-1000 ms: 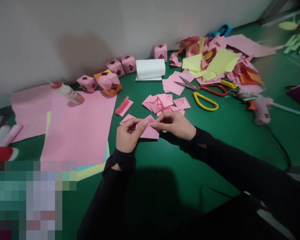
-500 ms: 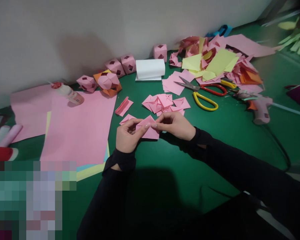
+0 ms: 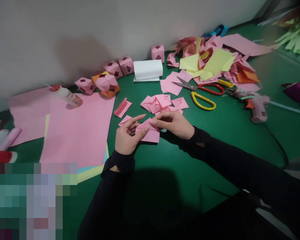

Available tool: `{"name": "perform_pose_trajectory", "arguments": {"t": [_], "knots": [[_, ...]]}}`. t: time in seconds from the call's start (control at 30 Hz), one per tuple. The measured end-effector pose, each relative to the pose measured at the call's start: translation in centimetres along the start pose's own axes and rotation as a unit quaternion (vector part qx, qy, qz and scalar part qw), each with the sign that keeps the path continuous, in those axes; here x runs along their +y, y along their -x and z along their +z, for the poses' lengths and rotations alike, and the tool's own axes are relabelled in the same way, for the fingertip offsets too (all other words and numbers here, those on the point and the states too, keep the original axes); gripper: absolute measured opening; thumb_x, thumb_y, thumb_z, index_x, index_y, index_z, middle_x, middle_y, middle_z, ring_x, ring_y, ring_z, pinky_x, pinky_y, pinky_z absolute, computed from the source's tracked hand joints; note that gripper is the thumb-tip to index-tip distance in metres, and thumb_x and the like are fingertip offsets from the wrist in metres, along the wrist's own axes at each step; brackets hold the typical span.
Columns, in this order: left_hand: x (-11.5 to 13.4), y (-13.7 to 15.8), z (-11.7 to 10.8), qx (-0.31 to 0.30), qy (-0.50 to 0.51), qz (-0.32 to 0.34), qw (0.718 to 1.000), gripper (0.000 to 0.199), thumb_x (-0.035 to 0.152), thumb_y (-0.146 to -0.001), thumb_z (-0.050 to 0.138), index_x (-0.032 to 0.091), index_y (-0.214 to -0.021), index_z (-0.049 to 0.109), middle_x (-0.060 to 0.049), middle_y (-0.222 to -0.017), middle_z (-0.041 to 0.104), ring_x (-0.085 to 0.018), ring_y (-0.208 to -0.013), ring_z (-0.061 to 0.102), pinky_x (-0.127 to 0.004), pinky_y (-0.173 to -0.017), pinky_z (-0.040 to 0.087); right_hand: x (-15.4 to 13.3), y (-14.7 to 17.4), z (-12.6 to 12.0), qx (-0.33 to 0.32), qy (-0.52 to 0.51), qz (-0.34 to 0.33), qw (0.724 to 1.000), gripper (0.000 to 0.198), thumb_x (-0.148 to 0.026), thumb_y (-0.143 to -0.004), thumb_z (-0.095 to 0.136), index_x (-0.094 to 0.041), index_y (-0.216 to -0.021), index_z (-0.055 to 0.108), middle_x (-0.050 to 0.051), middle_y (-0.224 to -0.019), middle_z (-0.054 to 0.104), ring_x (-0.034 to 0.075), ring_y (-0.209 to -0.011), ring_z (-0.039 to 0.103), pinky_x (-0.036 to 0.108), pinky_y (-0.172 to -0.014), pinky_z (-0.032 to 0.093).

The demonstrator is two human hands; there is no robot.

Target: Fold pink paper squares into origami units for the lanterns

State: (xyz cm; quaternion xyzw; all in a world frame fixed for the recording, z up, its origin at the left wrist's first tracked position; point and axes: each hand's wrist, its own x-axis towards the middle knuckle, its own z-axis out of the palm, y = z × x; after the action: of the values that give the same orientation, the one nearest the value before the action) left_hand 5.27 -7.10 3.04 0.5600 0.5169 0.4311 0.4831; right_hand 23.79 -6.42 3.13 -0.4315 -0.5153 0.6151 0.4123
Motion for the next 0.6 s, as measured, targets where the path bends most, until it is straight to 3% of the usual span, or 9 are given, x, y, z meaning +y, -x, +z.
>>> {"name": "perform_pose_trajectory", "arguments": {"t": [0.43, 0.6], "knots": [[0.04, 0.0, 0.26, -0.006, -0.037, 0.042, 0.998, 0.031, 0.034, -0.07, 0.079, 0.021, -0.098, 0.076, -0.006, -0.092, 0.075, -0.016, -0.081, 0.067, -0.025, -0.067, 0.052, 0.19, -0.02, 0.29, 0.02, -0.033, -0.002, 0.999, 0.03, -0.043, -0.072, 0.078, -0.014, -0.075, 0.069, -0.001, -0.061, 0.062, 0.01, -0.058, 0.053, 0.027, -0.059, 0.043], [0.07, 0.05, 0.31, -0.014, -0.04, 0.021, 0.999, 0.03, 0.032, -0.069, 0.08, 0.021, -0.097, 0.076, -0.003, -0.079, 0.074, -0.012, -0.063, 0.061, -0.023, -0.054, 0.045, 0.21, 0.01, 0.37, 0.024, -0.027, -0.002, 0.999, 0.031, -0.043, -0.068, 0.081, -0.015, -0.073, 0.067, 0.0, -0.065, 0.063, 0.012, -0.061, 0.056, 0.029, -0.063, 0.046]]}}
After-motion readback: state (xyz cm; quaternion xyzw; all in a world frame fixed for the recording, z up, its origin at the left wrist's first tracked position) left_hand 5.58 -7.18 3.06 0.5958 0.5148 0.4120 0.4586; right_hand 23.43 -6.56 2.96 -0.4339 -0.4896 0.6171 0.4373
